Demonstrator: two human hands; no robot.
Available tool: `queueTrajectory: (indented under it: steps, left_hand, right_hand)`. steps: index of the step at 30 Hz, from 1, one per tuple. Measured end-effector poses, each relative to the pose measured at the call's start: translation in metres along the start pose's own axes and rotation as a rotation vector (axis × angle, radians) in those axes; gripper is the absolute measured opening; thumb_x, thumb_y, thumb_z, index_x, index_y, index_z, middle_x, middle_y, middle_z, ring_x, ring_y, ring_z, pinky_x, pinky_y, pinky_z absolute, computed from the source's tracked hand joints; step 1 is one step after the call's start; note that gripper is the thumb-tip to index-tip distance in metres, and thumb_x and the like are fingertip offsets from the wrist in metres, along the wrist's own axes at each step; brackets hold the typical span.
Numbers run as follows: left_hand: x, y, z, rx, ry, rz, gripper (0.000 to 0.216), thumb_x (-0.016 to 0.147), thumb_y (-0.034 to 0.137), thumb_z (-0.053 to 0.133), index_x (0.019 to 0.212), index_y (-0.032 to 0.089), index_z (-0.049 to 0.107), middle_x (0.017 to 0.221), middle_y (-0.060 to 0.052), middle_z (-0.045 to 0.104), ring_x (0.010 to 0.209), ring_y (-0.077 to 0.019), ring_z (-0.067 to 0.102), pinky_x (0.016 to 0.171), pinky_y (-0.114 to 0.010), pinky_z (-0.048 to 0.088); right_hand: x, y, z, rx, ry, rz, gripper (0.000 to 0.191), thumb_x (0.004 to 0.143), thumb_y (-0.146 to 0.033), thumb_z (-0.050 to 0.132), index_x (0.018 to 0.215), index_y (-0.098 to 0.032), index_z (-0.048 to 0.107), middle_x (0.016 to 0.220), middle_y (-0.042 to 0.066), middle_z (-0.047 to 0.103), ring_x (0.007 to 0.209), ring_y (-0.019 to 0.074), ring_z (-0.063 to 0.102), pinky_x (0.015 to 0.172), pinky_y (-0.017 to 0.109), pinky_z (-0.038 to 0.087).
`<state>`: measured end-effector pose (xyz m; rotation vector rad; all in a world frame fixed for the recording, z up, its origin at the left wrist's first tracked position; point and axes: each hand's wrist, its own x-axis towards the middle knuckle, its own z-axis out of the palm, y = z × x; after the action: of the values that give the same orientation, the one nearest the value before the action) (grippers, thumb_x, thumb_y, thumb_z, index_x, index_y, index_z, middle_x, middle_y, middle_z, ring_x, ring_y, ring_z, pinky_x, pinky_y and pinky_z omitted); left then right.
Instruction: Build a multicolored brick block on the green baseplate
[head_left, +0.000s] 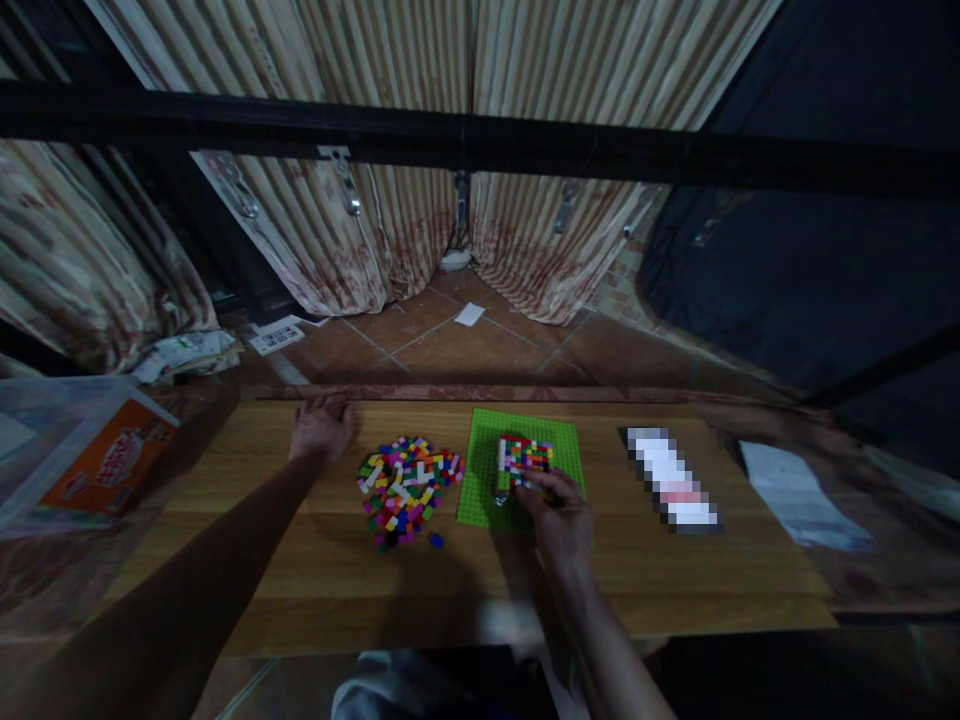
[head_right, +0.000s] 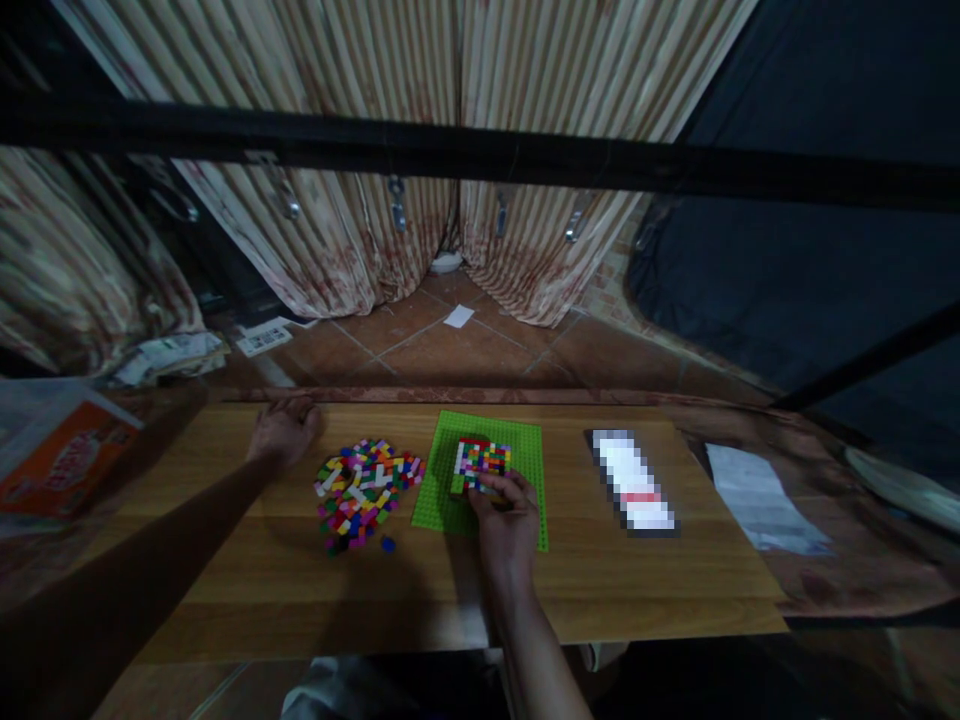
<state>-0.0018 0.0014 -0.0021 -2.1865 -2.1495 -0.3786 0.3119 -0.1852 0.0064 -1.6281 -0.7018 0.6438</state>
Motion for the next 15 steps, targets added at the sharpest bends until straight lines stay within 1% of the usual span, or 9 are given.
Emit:
queueTrajectory:
  steps: [4,7,9,11,13,15]
  left_hand:
    - [0.001,0.001,-0.002,0.005,-0.011,0.001,0.042,0.091,0.036,0.037,0.116,0.015,0.064,0.127,-0.013,0.063,0.122,-0.0316,0.052,0.104,-0.046,0.037]
    - [0.000,0.002,-0.003,0.002,-0.016,-0.004,0.042,0.091,0.036,0.037,0.115,0.014,0.064,0.126,-0.015,0.064,0.121,-0.0323,0.053,0.104,-0.047,0.038]
    - [0.000,0.003,-0.003,-0.007,-0.016,-0.006,0.042,0.091,0.036,0.038,0.115,0.014,0.064,0.126,-0.015,0.064,0.121,-0.0327,0.052,0.104,-0.047,0.038]
    - [0.000,0.003,-0.003,-0.013,-0.011,-0.012,0.041,0.091,0.036,0.039,0.115,0.014,0.064,0.126,-0.015,0.063,0.122,-0.0326,0.052,0.104,-0.047,0.038]
    - [-0.001,0.002,-0.003,-0.014,-0.007,-0.015,0.041,0.091,0.037,0.039,0.116,0.014,0.064,0.127,-0.014,0.063,0.122,-0.0322,0.051,0.105,-0.046,0.037]
    - [-0.001,0.002,-0.002,-0.009,-0.011,-0.015,0.041,0.091,0.037,0.039,0.115,0.015,0.064,0.127,-0.014,0.063,0.122,-0.0322,0.052,0.105,-0.046,0.037]
  right_hand:
    - [-0.003,0.002,-0.002,-0.042,-0.005,-0.073,0.023,0.064,-0.039,0.074,0.078,-0.022,0.076,0.106,0.009,0.062,0.113,0.0274,0.055,0.097,0.042,0.043]
    - [-0.010,0.003,-0.004,-0.106,-0.012,-0.141,0.030,0.070,-0.044,0.071,0.090,-0.023,0.076,0.120,0.010,0.058,0.119,0.0281,0.052,0.102,0.044,0.040]
    - [-0.016,0.004,-0.004,-0.170,0.005,-0.201,0.039,0.072,-0.048,0.071,0.102,-0.022,0.074,0.132,0.011,0.051,0.126,0.0298,0.047,0.105,0.045,0.038]
    - [-0.021,0.005,-0.002,-0.258,0.024,-0.277,0.053,0.073,-0.052,0.071,0.116,-0.021,0.068,0.141,0.014,0.044,0.132,0.0321,0.042,0.107,0.047,0.036]
    - [-0.024,0.006,0.001,-0.362,0.036,-0.345,0.069,0.072,-0.057,0.071,0.127,-0.018,0.059,0.145,0.017,0.037,0.135,0.0354,0.037,0.108,0.051,0.034]
    - [-0.024,0.007,0.006,-0.460,0.044,-0.388,0.080,0.071,-0.060,0.071,0.135,-0.016,0.051,0.146,0.021,0.035,0.136,0.0392,0.034,0.107,0.057,0.032]
